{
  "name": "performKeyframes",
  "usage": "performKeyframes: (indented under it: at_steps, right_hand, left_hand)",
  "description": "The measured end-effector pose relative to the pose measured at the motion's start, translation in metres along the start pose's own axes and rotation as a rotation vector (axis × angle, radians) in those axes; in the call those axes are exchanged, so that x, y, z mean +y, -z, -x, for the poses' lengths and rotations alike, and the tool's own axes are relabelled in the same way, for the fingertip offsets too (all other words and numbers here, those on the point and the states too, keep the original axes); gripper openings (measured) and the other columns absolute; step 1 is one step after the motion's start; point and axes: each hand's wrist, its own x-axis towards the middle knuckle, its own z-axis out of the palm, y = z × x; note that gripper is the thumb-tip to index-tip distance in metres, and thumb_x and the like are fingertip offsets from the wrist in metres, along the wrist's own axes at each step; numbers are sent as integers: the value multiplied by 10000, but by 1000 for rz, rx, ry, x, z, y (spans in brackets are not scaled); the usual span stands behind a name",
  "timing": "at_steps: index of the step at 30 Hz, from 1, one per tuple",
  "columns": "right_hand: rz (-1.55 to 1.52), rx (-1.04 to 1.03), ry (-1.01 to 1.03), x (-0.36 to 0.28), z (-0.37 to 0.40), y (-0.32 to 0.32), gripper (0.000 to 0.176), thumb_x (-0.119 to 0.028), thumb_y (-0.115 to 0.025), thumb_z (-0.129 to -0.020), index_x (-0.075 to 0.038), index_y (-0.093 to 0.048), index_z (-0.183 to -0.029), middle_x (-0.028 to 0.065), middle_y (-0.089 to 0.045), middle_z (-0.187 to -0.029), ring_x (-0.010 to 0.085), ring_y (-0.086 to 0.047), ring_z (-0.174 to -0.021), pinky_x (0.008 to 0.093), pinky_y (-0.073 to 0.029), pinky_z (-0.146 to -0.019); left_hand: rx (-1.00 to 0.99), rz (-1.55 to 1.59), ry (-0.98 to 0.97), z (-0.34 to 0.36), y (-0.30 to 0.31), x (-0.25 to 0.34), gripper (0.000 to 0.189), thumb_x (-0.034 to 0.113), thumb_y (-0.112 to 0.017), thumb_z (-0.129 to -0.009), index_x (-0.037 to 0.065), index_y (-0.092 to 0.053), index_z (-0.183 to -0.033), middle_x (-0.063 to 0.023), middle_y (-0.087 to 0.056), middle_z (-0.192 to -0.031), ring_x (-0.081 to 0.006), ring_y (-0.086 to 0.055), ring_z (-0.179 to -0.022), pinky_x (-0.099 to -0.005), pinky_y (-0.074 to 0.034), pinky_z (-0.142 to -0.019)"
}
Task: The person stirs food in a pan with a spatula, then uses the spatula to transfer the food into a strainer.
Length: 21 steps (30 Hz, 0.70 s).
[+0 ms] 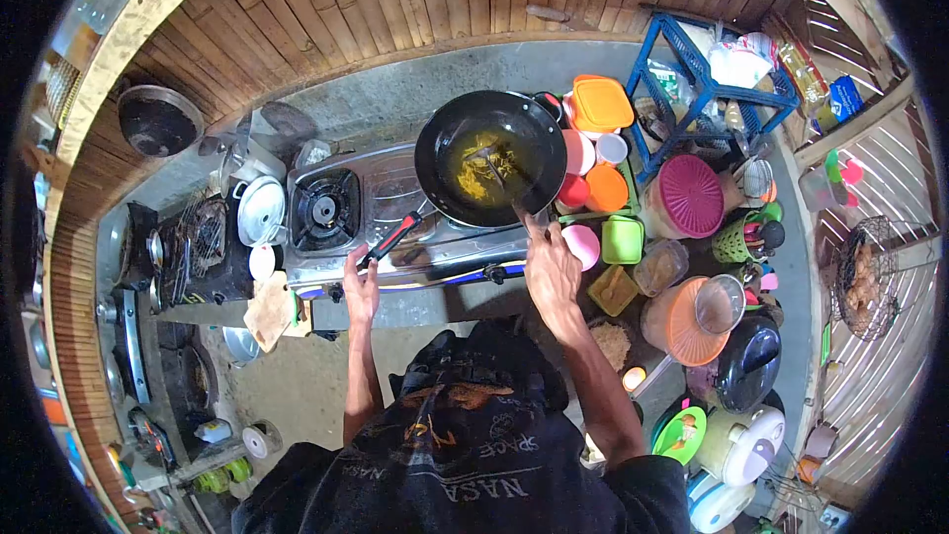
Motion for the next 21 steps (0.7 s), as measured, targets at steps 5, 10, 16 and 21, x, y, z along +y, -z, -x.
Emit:
performKeyframes:
  at_steps: [5,10,16,21]
  right_hand:
    - [-10,-144,-105,10,30,27,394,-189,-568,-961,-135,-577,-1351,178,-575,-1051,371,-676,-845,505,-559,-670]
    - [-34,-165,-114,17,49,32,394,-222,-549,-976,-146,-569,-1362,157,-561,-1060,370,-662,-873,506,-553,-684]
    - [-53,-85,-90,13,20,11,394,-174,-587,-953,-175,-580,-1347,175,-596,-1079,370,-686,-798,483,-567,-651]
    - [-43,-38,-72,10,-5,-4,384,-186,-593,-951,-174,-599,-1336,176,-607,-1115,362,-690,-804,468,-570,-649]
  left_hand:
    - [16,84,-10,4,1,0,387,195,-613,-984,29,-551,-1328,-134,-606,-1265,-235,-616,-1097,-352,-529,-846]
    - [36,84,-8,4,1,-14,365,197,-613,-985,26,-572,-1305,-135,-619,-1238,-230,-625,-1064,-347,-529,-845]
    - [41,95,-23,3,-1,-14,316,119,-619,-973,29,-590,-1275,-81,-651,-1118,-138,-595,-911,-297,-494,-778]
    - [16,87,-2,2,-1,-17,330,144,-622,-975,26,-586,-1281,-92,-640,-1134,-147,-589,-879,-309,-498,-780]
